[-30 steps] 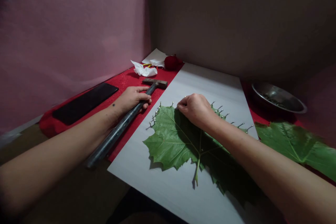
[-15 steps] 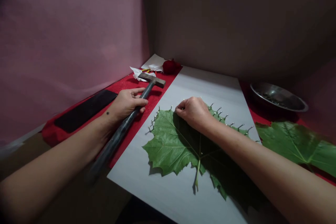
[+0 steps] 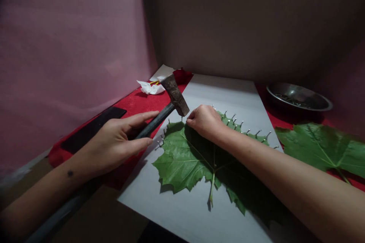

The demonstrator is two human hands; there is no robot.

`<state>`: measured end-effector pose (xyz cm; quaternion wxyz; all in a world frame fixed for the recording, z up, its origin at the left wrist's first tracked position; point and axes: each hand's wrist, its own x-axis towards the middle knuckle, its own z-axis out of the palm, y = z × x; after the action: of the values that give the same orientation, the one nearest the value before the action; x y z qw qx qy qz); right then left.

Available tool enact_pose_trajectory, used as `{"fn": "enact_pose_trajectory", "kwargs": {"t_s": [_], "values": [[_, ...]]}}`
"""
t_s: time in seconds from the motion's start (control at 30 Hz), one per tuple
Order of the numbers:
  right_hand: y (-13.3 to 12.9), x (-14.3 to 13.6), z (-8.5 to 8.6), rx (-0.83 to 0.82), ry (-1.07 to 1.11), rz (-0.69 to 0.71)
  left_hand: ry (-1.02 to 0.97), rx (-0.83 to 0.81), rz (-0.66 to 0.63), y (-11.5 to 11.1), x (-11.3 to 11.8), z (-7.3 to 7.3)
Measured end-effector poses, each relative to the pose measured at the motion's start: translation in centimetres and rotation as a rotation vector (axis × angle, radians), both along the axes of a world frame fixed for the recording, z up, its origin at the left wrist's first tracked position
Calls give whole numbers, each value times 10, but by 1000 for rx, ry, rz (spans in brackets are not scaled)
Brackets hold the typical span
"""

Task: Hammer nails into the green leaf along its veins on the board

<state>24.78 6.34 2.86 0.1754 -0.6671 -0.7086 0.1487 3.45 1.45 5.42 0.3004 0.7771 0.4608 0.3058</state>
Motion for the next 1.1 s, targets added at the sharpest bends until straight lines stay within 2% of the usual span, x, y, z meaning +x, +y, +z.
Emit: {"fn": "enact_pose_trajectory", "kwargs": {"t_s": [0.07,0.27,0.4,0.63,0.8,1.03,1.1], "values": [[-1,-1,1,-8,12,-5,76,53,-31,-3,-1,0],[-3,-1,4,-9,11,-7,113,173,-53,-8,0,3],[-2,0,3,-20,13,5,186,135,-94,-7,0,3],[-3,1,2,-1,2,47,124,186,-73,-12,3,14],[-2,2,0,11,0,51,159,156,-89,-13,6,11],[-4,1,4,-47,59,25,202,271,-104,-12,6,12],[-4,1,5,-45,45,26,255,250,-116,-11,7,12]]}}
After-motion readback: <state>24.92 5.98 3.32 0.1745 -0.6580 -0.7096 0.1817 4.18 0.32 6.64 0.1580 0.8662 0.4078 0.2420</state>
